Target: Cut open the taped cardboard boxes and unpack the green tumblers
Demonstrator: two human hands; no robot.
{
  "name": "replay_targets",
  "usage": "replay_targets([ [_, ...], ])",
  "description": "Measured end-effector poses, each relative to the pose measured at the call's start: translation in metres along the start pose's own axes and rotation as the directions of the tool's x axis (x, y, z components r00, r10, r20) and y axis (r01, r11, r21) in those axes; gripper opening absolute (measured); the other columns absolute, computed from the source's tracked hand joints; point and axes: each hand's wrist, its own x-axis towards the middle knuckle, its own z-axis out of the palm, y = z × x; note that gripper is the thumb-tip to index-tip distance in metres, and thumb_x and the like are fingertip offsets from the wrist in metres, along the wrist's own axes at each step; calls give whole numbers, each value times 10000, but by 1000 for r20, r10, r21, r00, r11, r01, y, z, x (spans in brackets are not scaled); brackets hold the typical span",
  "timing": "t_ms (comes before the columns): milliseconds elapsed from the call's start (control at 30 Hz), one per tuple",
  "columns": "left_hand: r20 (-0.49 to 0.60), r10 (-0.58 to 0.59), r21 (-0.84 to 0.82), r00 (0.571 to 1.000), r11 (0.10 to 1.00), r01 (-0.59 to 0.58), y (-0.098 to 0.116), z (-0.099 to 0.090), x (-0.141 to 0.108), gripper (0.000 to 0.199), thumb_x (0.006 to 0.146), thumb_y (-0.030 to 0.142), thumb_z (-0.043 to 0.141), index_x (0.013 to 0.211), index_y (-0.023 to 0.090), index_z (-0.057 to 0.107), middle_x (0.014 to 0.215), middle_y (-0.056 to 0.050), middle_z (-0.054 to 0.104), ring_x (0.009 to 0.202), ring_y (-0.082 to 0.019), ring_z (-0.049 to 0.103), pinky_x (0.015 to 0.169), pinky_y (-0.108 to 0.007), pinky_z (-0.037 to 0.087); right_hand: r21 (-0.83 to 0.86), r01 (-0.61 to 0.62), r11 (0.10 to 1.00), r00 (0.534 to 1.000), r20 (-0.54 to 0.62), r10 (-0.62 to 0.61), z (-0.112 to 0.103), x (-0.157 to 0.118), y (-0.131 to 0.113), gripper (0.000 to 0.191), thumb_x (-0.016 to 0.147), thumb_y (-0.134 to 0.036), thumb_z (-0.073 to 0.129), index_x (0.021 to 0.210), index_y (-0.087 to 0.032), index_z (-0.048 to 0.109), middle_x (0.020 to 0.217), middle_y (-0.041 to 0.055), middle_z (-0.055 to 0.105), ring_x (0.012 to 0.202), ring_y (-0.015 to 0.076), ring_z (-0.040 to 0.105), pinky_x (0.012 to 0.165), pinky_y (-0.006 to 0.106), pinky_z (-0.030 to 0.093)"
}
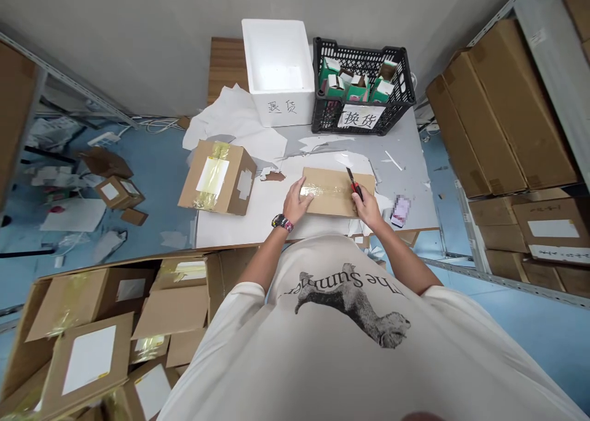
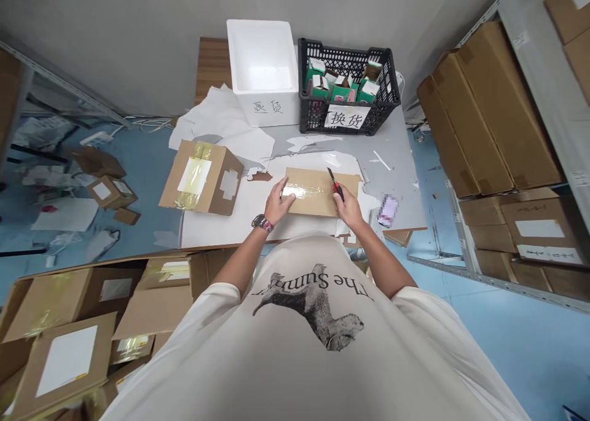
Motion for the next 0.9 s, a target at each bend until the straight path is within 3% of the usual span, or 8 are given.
replay_targets([
  [100, -67, -25, -17, 997, 1000, 24, 1, 12, 4, 689, 1087, 363, 689, 1757, 227, 599, 1780, -175, 622, 1685, -369, 557, 1462, -590, 399, -39, -22, 999, 998, 58, 24, 0, 6, 1, 711, 1011, -727, 773, 1538, -250, 776, 762, 0, 731, 809, 336, 798, 1047, 564, 669],
  [167, -107, -43, -36, 993, 999, 40, 1, 19, 4, 691, 1073, 329, 676, 1753, 229, 607, 1784, -163, 624, 1690, -356, 557, 1478, -587, 385, -55, 33, 998, 997, 68, -30, 0, 11, -2, 659, 1005, -691, 798, 1511, -268, 794, 887, 36, 805, 893, 349, 811, 1079, 559, 658],
  [267, -121, -62, -75, 991, 996, 53, -3, 23, 4, 734, 1030, 274, 670, 1760, 237, 608, 1786, -139, 631, 1697, -327, 562, 1490, -565, 383, -218, 172, 961, 979, 144, -142, 0, 15, -11, 521, 1022, -589, 796, 1442, -283, 819, 1150, 97, 879, 1116, 406, 807, 1156, 582, 619],
  [400, -94, -83, -142, 992, 988, 69, -13, 25, 7, 810, 971, 236, 685, 1777, 227, 600, 1820, -127, 605, 1744, -315, 519, 1503, -540, 368, -429, 291, 855, 932, 330, -151, 4, 15, -35, 396, 1066, -444, 779, 1429, -292, 827, 1206, 103, 885, 1110, 419, 803, 1118, 555, 599],
  [500, -101, -102, -257, 990, 964, 73, -19, 28, 8, 856, 945, 253, 728, 1790, 224, 594, 1844, -128, 583, 1757, -329, 504, 1504, -548, 358, -554, 412, 723, 869, 477, -129, 12, 16, -66, 358, 1137, -381, 703, 1469, -297, 805, 1340, 103, 874, 1146, 388, 800, 1089, 493, 588],
  [600, -100, -146, -412, 984, 907, 92, -23, 33, 8, 937, 929, 298, 793, 1828, 212, 541, 1861, -140, 565, 1716, -344, 554, 1459, -525, 436, -673, 543, 503, 793, 607, -43, 22, 20, -103, 410, 1225, -357, 525, 1575, -272, 722, 1487, 139, 829, 1209, 371, 797, 1054, 456, 572],
  [700, -85, -180, -497, 980, 860, 115, -25, 38, 7, 1032, 915, 358, 861, 1861, 204, 479, 1854, -167, 569, 1668, -358, 608, 1401, -505, 515, -696, 642, 321, 730, 683, 22, 33, 26, -132, 447, 1274, -361, 389, 1598, -254, 677, 1487, 166, 820, 1202, 356, 806, 1005, 421, 544],
  [900, -119, -211, -491, 970, 862, 127, -24, 42, 6, 992, 911, 404, 903, 1809, 177, 547, 1797, -197, 623, 1633, -381, 642, 1399, -528, 521, -666, 724, 177, 664, 743, 80, 47, 31, -158, 418, 1254, -217, 359, 1502, -182, 694, 1360, 196, 842, 1125, 321, 811, 948, 379, 486],
])
